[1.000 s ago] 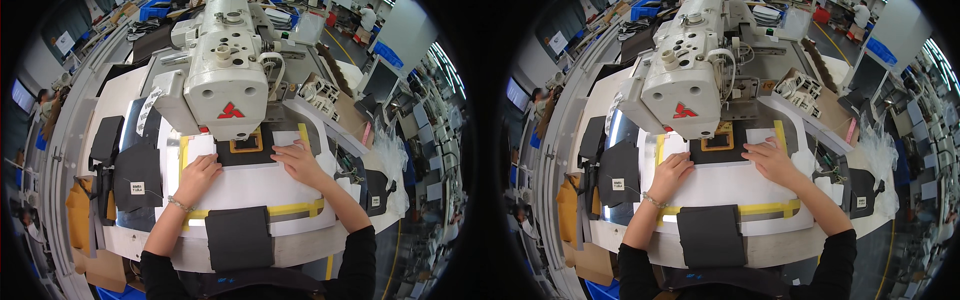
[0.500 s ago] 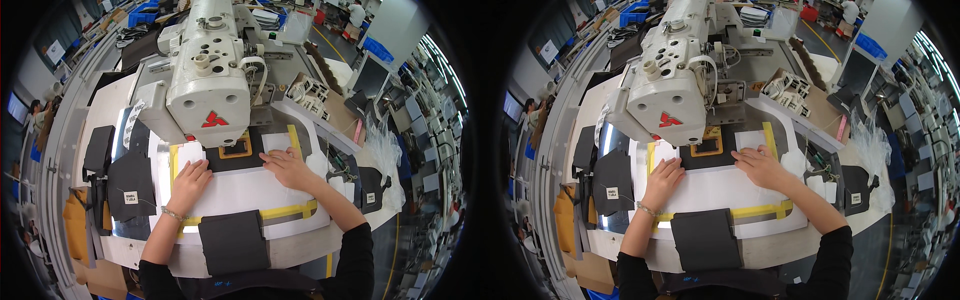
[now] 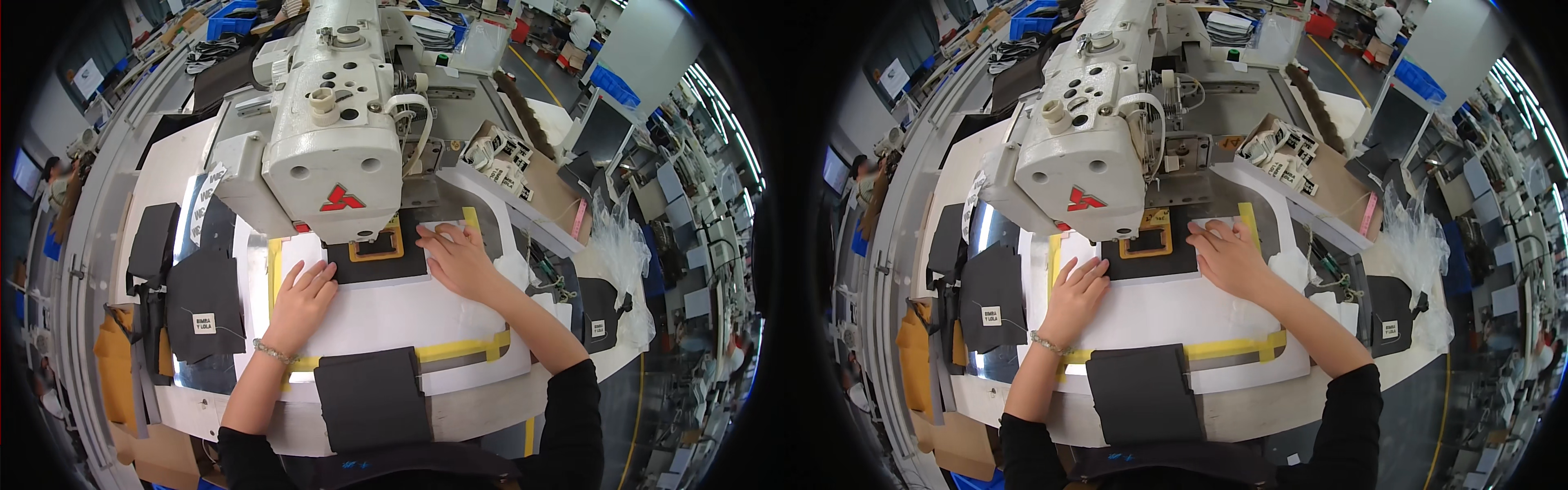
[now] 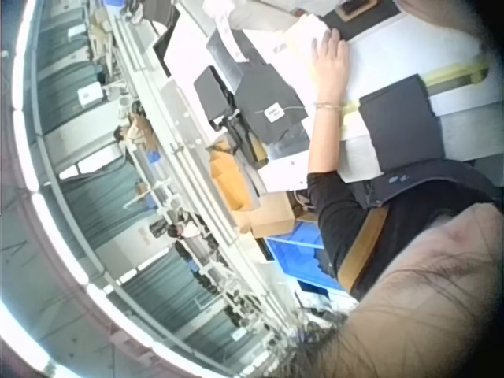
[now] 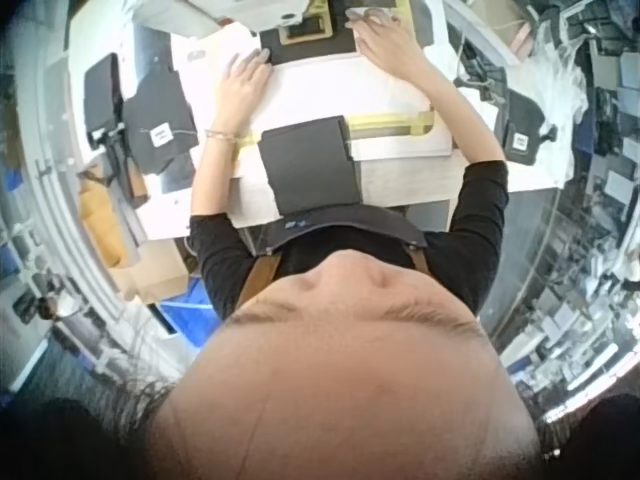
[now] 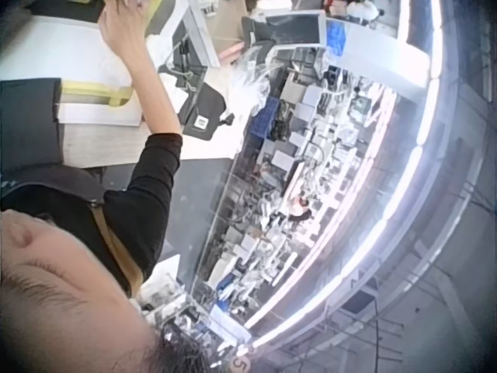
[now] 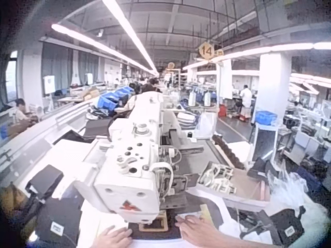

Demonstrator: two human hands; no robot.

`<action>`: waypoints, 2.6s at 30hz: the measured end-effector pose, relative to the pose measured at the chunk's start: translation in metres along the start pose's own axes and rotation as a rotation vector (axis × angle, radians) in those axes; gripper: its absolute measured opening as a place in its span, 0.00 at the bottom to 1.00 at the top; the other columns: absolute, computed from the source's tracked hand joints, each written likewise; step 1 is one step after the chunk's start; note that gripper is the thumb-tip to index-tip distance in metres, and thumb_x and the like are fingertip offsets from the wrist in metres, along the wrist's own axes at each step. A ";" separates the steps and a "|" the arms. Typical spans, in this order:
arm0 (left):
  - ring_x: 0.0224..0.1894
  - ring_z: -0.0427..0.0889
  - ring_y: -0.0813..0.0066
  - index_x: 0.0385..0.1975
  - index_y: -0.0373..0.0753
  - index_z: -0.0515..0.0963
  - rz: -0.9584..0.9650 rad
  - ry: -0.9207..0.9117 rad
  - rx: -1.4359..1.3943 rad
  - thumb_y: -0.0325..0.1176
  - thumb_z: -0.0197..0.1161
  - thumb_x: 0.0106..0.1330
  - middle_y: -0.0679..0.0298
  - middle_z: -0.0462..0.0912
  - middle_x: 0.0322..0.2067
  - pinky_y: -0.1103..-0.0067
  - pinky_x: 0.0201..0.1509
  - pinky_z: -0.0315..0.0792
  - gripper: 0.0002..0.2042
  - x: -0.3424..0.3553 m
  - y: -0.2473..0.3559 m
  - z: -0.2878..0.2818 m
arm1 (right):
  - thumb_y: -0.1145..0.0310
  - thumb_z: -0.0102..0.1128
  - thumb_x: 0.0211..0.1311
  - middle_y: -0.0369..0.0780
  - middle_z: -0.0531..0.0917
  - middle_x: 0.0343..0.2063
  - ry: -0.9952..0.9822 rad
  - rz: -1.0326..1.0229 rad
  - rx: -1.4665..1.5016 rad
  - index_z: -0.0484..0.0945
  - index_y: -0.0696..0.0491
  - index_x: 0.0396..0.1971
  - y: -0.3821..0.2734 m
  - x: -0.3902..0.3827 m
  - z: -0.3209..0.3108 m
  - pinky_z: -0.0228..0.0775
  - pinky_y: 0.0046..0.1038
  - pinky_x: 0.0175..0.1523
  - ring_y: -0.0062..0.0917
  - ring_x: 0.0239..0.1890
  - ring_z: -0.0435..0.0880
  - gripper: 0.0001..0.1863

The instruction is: The person operates an industrial sewing machine to attach small white labels to black fabric pieces. They repeatedly pick up a fabric piece, place it under the needle, sew the label, and then use scissors to trim the thread before moving the finished piece aside.

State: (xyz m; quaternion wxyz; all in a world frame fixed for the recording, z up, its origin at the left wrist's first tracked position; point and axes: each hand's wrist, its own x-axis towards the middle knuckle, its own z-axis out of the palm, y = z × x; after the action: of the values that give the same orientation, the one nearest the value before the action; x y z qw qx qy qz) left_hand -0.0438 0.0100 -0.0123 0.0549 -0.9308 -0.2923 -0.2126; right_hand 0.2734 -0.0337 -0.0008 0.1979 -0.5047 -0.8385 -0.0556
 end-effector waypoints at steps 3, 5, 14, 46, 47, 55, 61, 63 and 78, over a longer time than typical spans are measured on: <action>0.57 0.76 0.68 0.33 0.40 0.76 -0.013 -0.002 -0.004 0.28 0.61 0.58 0.64 0.81 0.51 0.63 0.66 0.65 0.05 -0.001 0.000 0.001 | 0.69 0.61 0.56 0.33 0.77 0.56 -0.018 -0.007 -0.050 0.74 0.51 0.48 0.002 0.003 0.005 0.56 0.38 0.52 0.29 0.54 0.71 0.18; 0.57 0.76 0.68 0.33 0.41 0.77 -0.012 -0.003 -0.006 0.28 0.61 0.58 0.64 0.81 0.51 0.63 0.66 0.65 0.05 -0.001 0.000 0.001 | 0.68 0.61 0.56 0.33 0.77 0.56 -0.003 -0.016 -0.055 0.74 0.50 0.48 0.004 0.002 0.008 0.56 0.38 0.53 0.30 0.54 0.71 0.18; 0.57 0.76 0.68 0.34 0.40 0.77 -0.011 -0.004 -0.011 0.29 0.61 0.59 0.64 0.81 0.50 0.63 0.66 0.64 0.05 -0.001 -0.001 0.001 | 0.68 0.63 0.52 0.30 0.79 0.52 0.042 -0.074 -0.119 0.80 0.49 0.44 -0.004 -0.005 0.004 0.58 0.38 0.49 0.27 0.53 0.71 0.17; 0.53 0.80 0.65 0.33 0.39 0.79 -0.076 0.005 -0.098 0.25 0.64 0.59 0.63 0.83 0.48 0.61 0.65 0.63 0.04 0.001 0.002 -0.001 | 0.67 0.66 0.54 0.32 0.83 0.46 0.084 0.492 -0.062 0.82 0.47 0.45 0.002 -0.097 -0.078 0.53 0.36 0.55 0.25 0.51 0.76 0.16; 0.53 0.80 0.64 0.33 0.39 0.79 -0.071 0.006 -0.105 0.25 0.64 0.59 0.62 0.83 0.48 0.61 0.65 0.63 0.04 0.003 0.003 0.001 | 0.71 0.66 0.52 0.33 0.85 0.34 0.188 0.589 -0.064 0.84 0.49 0.36 0.012 -0.113 -0.088 0.57 0.33 0.53 0.26 0.43 0.79 0.09; 0.53 0.80 0.65 0.34 0.39 0.79 -0.052 0.019 -0.070 0.26 0.64 0.58 0.63 0.83 0.47 0.61 0.63 0.65 0.05 -0.001 -0.002 0.003 | 0.74 0.63 0.54 0.41 0.83 0.25 0.268 1.016 0.008 0.83 0.56 0.32 0.035 -0.170 -0.131 0.72 0.29 0.36 0.32 0.27 0.82 0.05; 0.53 0.80 0.65 0.33 0.39 0.79 -0.051 0.007 -0.095 0.26 0.64 0.58 0.62 0.83 0.48 0.61 0.63 0.65 0.05 0.000 -0.002 0.003 | 0.74 0.62 0.56 0.42 0.82 0.30 0.316 0.742 0.061 0.82 0.58 0.36 0.089 -0.113 -0.105 0.72 0.28 0.43 0.30 0.35 0.82 0.08; 0.52 0.80 0.64 0.33 0.39 0.79 -0.064 0.010 -0.103 0.26 0.64 0.58 0.62 0.83 0.47 0.61 0.63 0.65 0.04 0.000 -0.001 0.002 | 0.72 0.63 0.55 0.42 0.82 0.32 0.304 0.696 0.107 0.82 0.56 0.37 0.112 -0.082 -0.092 0.71 0.30 0.44 0.33 0.38 0.82 0.10; 0.51 0.80 0.66 0.33 0.41 0.78 -0.037 0.035 -0.087 0.27 0.65 0.58 0.63 0.83 0.46 0.61 0.62 0.66 0.05 0.003 0.001 0.003 | 0.65 0.68 0.50 0.37 0.84 0.32 0.191 0.771 -0.084 0.80 0.49 0.28 0.157 -0.014 -0.038 0.66 0.40 0.45 0.34 0.42 0.81 0.08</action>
State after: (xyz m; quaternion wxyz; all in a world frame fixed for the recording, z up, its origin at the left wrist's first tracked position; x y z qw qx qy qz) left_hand -0.0403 0.0117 -0.0133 0.0155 -0.9228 -0.2989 -0.2425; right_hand 0.4263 0.0200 0.0122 0.2604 -0.7826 -0.5625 -0.0581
